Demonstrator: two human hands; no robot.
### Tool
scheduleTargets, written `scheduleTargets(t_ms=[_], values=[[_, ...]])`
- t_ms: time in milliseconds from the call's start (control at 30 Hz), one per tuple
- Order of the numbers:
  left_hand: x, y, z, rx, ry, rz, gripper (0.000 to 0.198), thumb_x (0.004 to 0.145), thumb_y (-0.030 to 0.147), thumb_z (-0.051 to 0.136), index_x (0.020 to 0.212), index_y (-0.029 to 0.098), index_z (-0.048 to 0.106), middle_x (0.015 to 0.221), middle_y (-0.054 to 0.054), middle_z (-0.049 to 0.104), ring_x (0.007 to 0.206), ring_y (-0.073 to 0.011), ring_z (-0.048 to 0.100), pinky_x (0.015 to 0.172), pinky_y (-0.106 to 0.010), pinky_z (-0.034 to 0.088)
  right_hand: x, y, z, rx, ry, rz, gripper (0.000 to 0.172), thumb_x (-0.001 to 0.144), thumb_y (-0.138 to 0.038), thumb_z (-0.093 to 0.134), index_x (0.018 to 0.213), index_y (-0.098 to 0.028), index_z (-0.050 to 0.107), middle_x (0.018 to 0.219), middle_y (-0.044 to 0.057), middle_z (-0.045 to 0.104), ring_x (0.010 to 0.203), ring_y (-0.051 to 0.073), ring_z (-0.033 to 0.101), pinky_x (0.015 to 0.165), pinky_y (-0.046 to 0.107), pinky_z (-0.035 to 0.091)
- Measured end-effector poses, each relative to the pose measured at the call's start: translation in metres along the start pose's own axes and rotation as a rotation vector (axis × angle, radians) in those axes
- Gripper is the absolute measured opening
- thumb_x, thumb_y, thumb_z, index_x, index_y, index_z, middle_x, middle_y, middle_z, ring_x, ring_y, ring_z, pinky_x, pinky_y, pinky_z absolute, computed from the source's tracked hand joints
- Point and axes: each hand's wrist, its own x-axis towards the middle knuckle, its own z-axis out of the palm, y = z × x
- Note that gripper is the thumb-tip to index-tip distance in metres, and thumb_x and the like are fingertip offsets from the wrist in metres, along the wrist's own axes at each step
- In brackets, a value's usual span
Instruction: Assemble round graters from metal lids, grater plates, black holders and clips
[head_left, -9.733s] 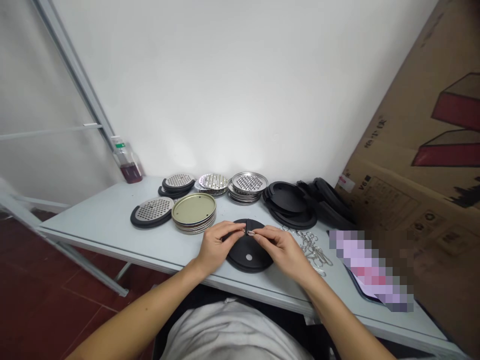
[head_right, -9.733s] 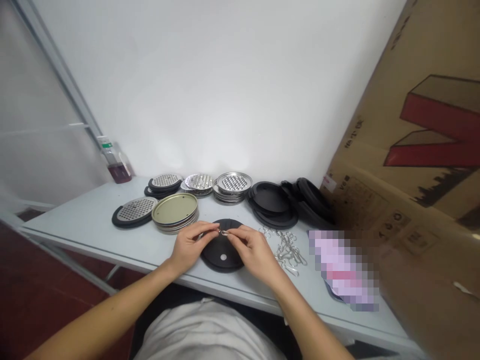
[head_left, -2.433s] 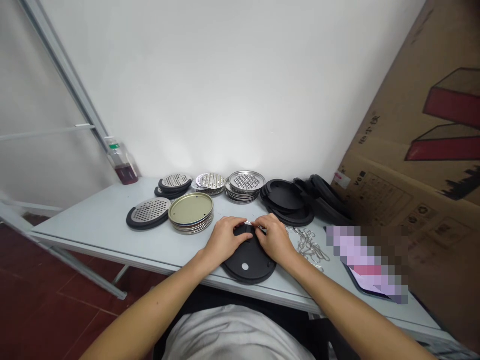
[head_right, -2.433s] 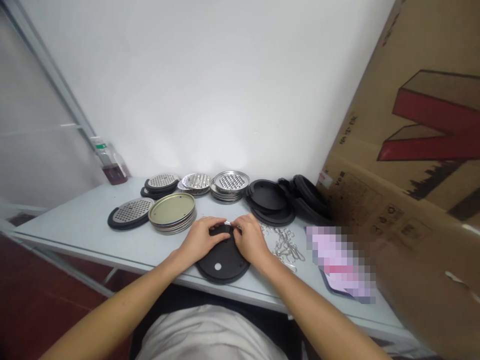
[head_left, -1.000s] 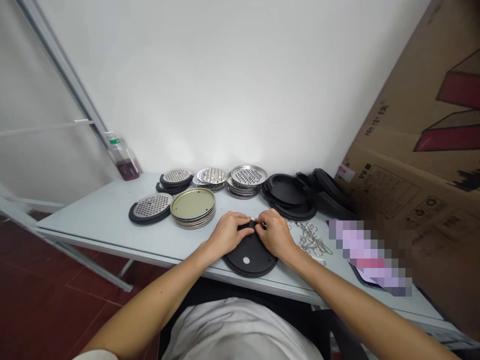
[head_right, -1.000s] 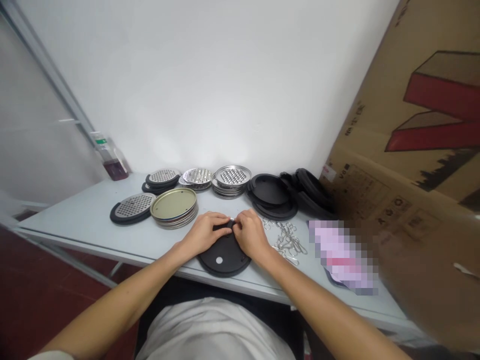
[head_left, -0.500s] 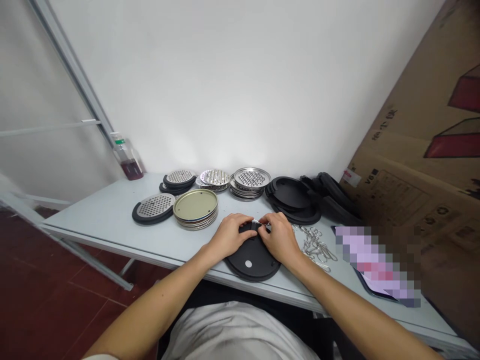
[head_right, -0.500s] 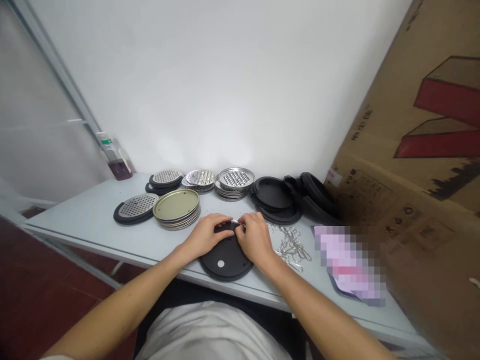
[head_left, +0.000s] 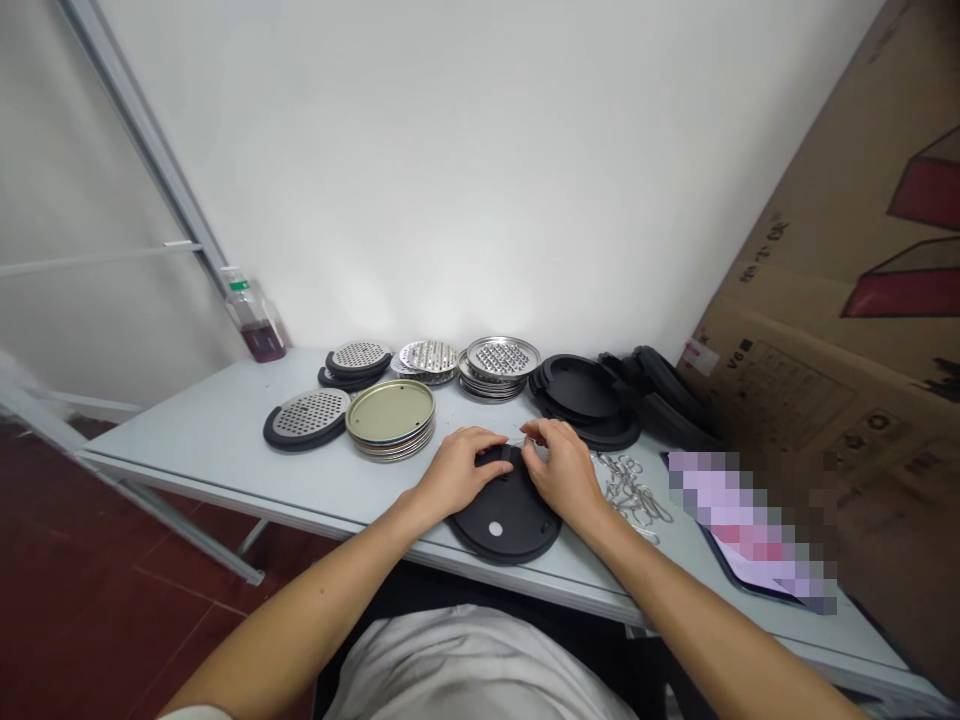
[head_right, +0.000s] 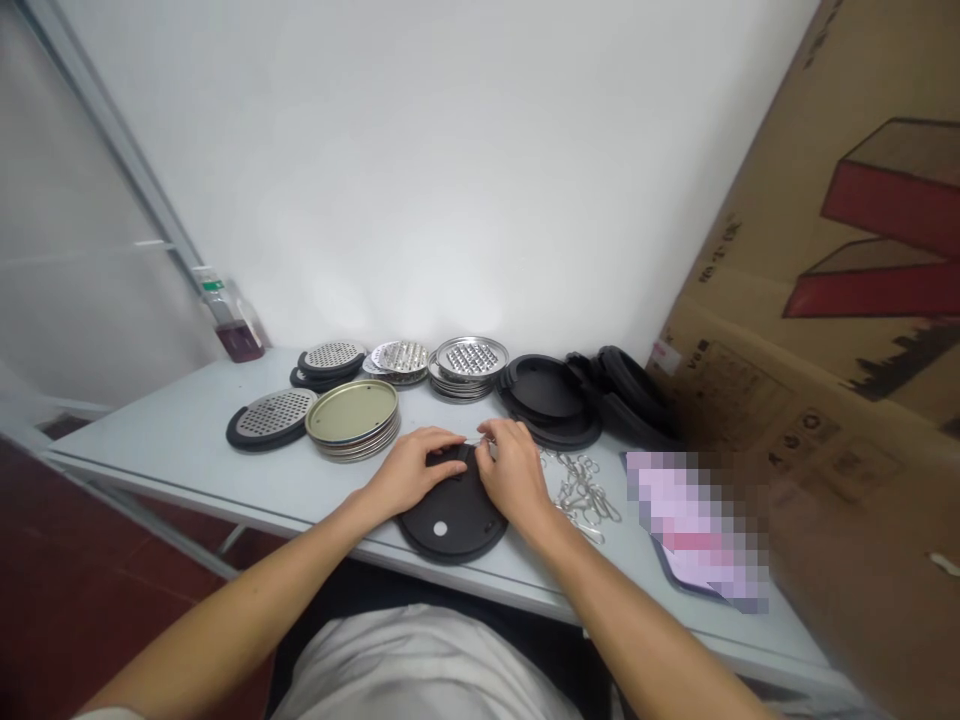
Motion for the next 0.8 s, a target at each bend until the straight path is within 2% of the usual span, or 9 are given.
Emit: scheduleTargets(t_ms=[100, 200, 267, 367, 433, 533, 700, 800], values=[[0.002, 0.004, -0.005, -0.032, 0.004, -0.009, 0.033, 0.084, 0.027, 0.073, 0.116, 0.021, 0.071, 0.11, -0.006, 0.073, 0.099, -0.0222, 0.068, 0.093, -0.036, 0.052, 0.005, 0.0, -0.005, 0.069, 0.018, 0.047, 0.017, 0.083, -0.023, 0.053, 0.089, -0.018, 0.068, 0.079, 0.006, 0.07, 0.074, 0.021, 0.063, 0.074, 0.033, 0.047], [-0.006, 0.018, -0.012, 0.033, 0.016, 0.07, 0.034, 0.087, 0.035, 0.07, 0.119, 0.022, 0.07, 0.117, -0.008, 0.07, 0.11, -0.0237, 0.063, 0.101, -0.039, 0.048, 0.009, -0.001, -0.009, 0.12, 0.04, 0.119, 0.018, 0.082, -0.03, 0.057, 0.084, -0.019, 0.071, 0.074, 0.005, 0.072, 0.066, 0.02, 0.063, 0.068, 0.032, 0.047], [-0.018, 0.034, -0.014, 0.124, -0.006, 0.125, 0.048, 0.083, 0.048, 0.073, 0.123, 0.023, 0.067, 0.13, -0.01, 0.064, 0.123, -0.0277, 0.056, 0.108, -0.045, 0.043, 0.01, -0.002, -0.012, 0.147, 0.049, 0.164, 0.019, 0.081, -0.033, 0.059, 0.082, -0.02, 0.072, 0.073, 0.005, 0.072, 0.065, 0.02, 0.063, 0.067, 0.032, 0.047], [-0.041, 0.054, -0.012, 0.276, -0.146, 0.19, 0.075, 0.071, 0.064, 0.075, 0.133, 0.024, 0.06, 0.145, -0.014, 0.051, 0.137, -0.0372, 0.041, 0.115, -0.061, 0.028, 0.011, -0.004, -0.015, 0.182, 0.049, 0.222, 0.018, 0.079, -0.035, 0.061, 0.078, -0.02, 0.072, 0.075, 0.005, 0.074, 0.067, 0.021, 0.064, 0.069, 0.033, 0.047], [-0.052, 0.059, -0.007, 0.354, -0.22, 0.184, 0.083, 0.071, 0.069, 0.072, 0.138, 0.024, 0.056, 0.15, -0.016, 0.046, 0.141, -0.042, 0.034, 0.114, -0.07, 0.02, 0.012, -0.003, -0.017, 0.206, 0.043, 0.261, 0.018, 0.078, -0.036, 0.062, 0.075, -0.02, 0.07, 0.077, 0.007, 0.074, 0.07, 0.022, 0.065, 0.072, 0.035, 0.048], [-0.059, 0.054, -0.003, 0.406, -0.257, 0.15, 0.084, 0.073, 0.069, 0.07, 0.142, 0.025, 0.051, 0.154, -0.016, 0.041, 0.143, -0.0425, 0.031, 0.113, -0.074, 0.014, 0.014, 0.002, -0.016, 0.266, 0.005, 0.314, 0.018, 0.077, -0.037, 0.063, 0.072, -0.021, 0.067, 0.078, 0.008, 0.075, 0.074, 0.024, 0.068, 0.074, 0.037, 0.05], [-0.058, 0.041, -0.006, 0.387, -0.276, 0.18, 0.086, 0.072, 0.065, 0.075, 0.144, 0.027, 0.048, 0.157, -0.013, 0.038, 0.145, -0.0399, 0.03, 0.115, -0.072, 0.013, 0.014, 0.006, -0.012, 0.436, -0.08, 0.368, 0.017, 0.083, -0.038, 0.057, 0.077, -0.022, 0.059, 0.077, 0.006, 0.075, 0.073, 0.022, 0.073, 0.07, 0.034, 0.055], [-0.06, 0.036, -0.01, 0.345, -0.264, 0.198, 0.083, 0.072, 0.058, 0.078, 0.142, 0.025, 0.05, 0.155, -0.013, 0.041, 0.145, -0.0385, 0.032, 0.117, -0.07, 0.013, 0.014, 0.003, -0.013, 0.507, -0.079, 0.384, 0.019, 0.085, -0.041, 0.056, 0.081, -0.023, 0.056, 0.079, 0.005, 0.075, 0.073, 0.021, 0.073, 0.069, 0.033, 0.056]])
